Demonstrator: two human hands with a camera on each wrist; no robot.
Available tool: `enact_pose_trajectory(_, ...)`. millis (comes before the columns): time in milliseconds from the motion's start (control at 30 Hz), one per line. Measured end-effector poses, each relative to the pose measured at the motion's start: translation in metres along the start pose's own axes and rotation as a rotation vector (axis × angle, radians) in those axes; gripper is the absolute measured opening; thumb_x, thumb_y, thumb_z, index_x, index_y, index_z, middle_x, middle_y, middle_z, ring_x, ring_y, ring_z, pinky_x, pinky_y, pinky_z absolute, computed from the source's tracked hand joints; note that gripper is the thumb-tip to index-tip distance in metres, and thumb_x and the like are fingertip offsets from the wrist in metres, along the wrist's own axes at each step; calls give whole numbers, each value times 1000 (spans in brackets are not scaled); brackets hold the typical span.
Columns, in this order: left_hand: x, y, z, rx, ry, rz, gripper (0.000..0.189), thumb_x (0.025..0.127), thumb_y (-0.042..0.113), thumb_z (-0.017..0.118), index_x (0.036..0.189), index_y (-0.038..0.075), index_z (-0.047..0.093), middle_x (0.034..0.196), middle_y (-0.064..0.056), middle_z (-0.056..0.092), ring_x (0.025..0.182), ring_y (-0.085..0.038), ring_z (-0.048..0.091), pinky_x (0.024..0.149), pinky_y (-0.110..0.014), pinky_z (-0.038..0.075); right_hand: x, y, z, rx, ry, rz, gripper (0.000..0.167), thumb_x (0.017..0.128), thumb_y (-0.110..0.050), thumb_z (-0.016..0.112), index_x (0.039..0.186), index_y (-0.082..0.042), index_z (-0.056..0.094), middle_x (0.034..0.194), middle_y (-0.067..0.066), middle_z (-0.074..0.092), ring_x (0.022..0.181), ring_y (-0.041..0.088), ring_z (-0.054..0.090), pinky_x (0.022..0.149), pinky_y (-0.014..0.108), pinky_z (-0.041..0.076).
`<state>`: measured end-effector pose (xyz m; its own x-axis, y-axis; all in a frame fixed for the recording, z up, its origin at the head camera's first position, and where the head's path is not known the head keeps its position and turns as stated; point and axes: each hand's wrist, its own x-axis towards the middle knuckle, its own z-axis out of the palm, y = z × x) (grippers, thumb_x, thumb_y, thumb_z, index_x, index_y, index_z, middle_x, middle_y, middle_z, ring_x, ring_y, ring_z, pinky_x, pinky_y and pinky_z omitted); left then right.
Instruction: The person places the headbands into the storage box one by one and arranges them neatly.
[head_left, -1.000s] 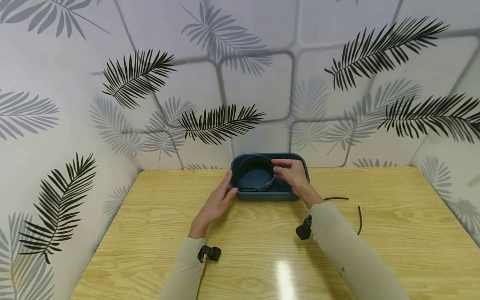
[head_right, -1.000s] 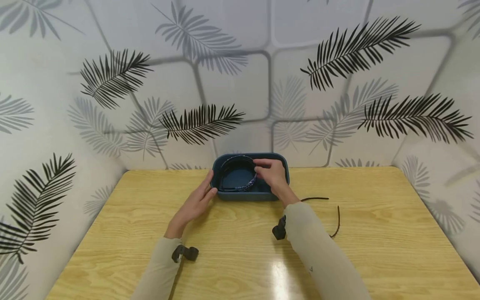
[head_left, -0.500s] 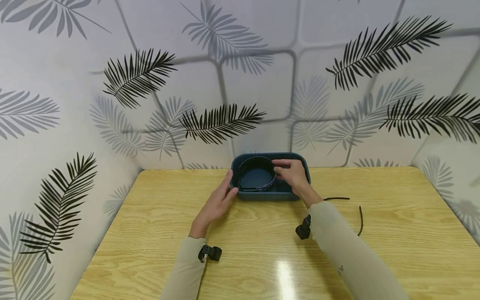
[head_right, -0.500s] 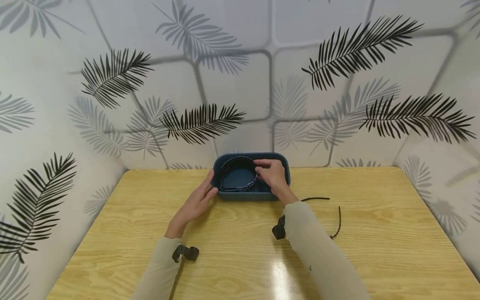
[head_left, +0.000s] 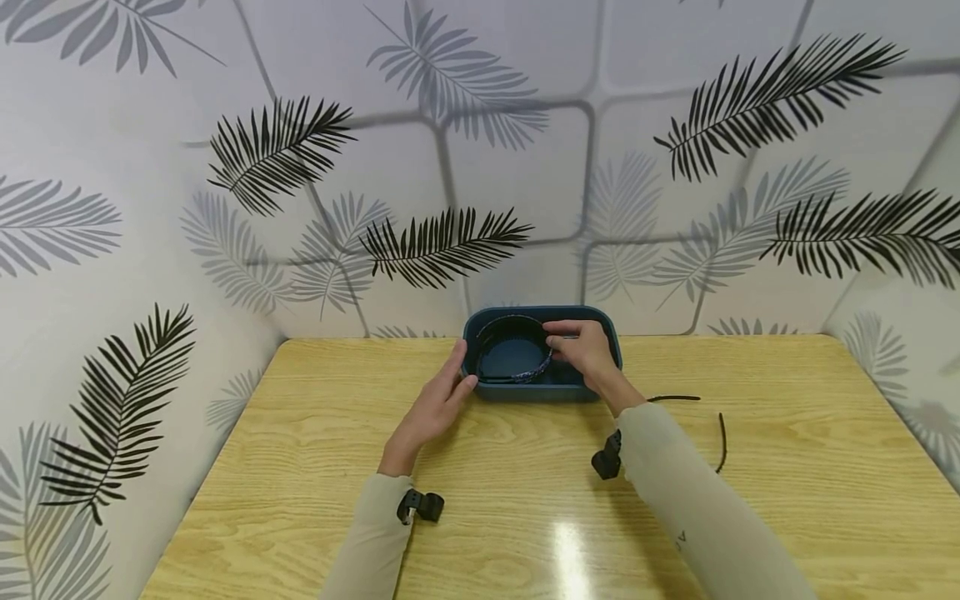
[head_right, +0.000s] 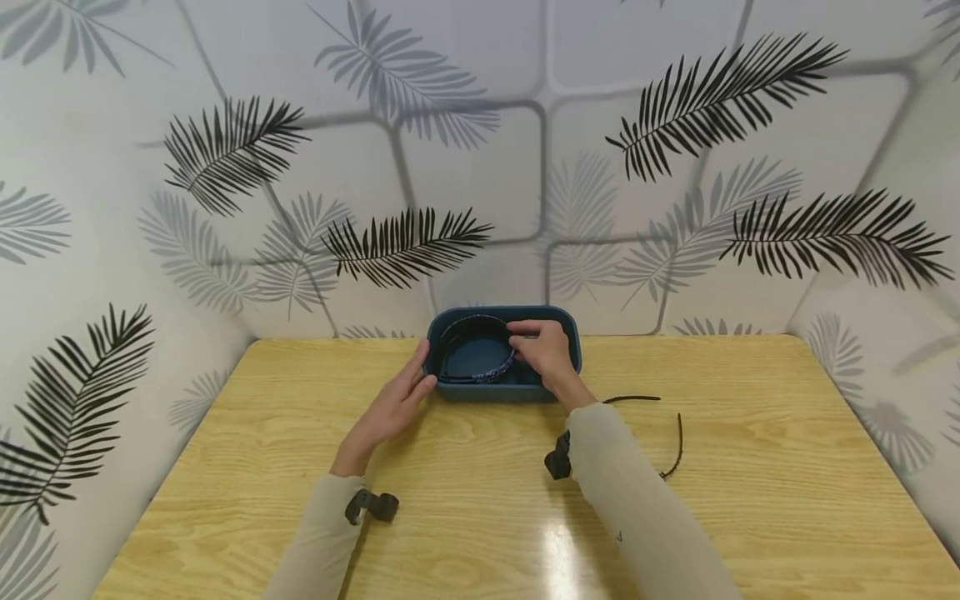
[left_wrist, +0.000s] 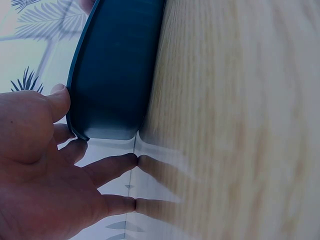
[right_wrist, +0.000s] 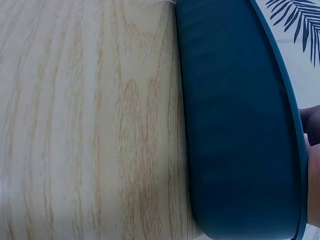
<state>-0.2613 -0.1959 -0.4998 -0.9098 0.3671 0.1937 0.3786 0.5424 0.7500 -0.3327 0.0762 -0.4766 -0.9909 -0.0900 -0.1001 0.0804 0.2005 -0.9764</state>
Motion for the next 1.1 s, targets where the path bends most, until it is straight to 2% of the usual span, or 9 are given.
enact_pose_trajectory(367,0,3,-1,-6,-6,-5,65,112,17,44,164,0,9,171,-13,7,156,-28,10,124,-48,18,-1,-3,-1,8,14,-25,32,101,-2,63,132,3,68,136,23,62,104,36,71,90,44,58)
enact_pose_trajectory(600,1,5,-1,-5,-3,5,64,112,17,44,164,0,9,170,-17,9,156,-29,11,124,-49,18,-1,-3,-4,68,25,-55,31,101,0,63,131,7,67,133,26,63,114,43,65,86,35,59)
enact_pose_trajectory(733,2,7,-1,-2,-1,6,64,113,18,43,164,0,9,170,-18,9,156,-28,11,124,-48,18,-2,-5,-8,90,34,-91,31,100,2,63,130,9,66,133,26,63,109,37,68,83,30,60)
enact_pose_trajectory(900,1,6,-1,2,-2,-6,64,113,19,43,164,1,9,171,-16,8,156,-27,11,124,-47,17,-8,-11,-16,124,19,-124,33,100,3,62,131,12,63,136,29,59,100,19,69,86,33,59)
enact_pose_trajectory(1100,0,3,0,8,-6,-7,64,113,18,43,164,0,9,171,-17,8,156,-28,10,124,-49,18,-23,-20,-27,143,-16,-136,34,101,1,60,134,11,62,139,32,55,105,20,68,89,31,58)
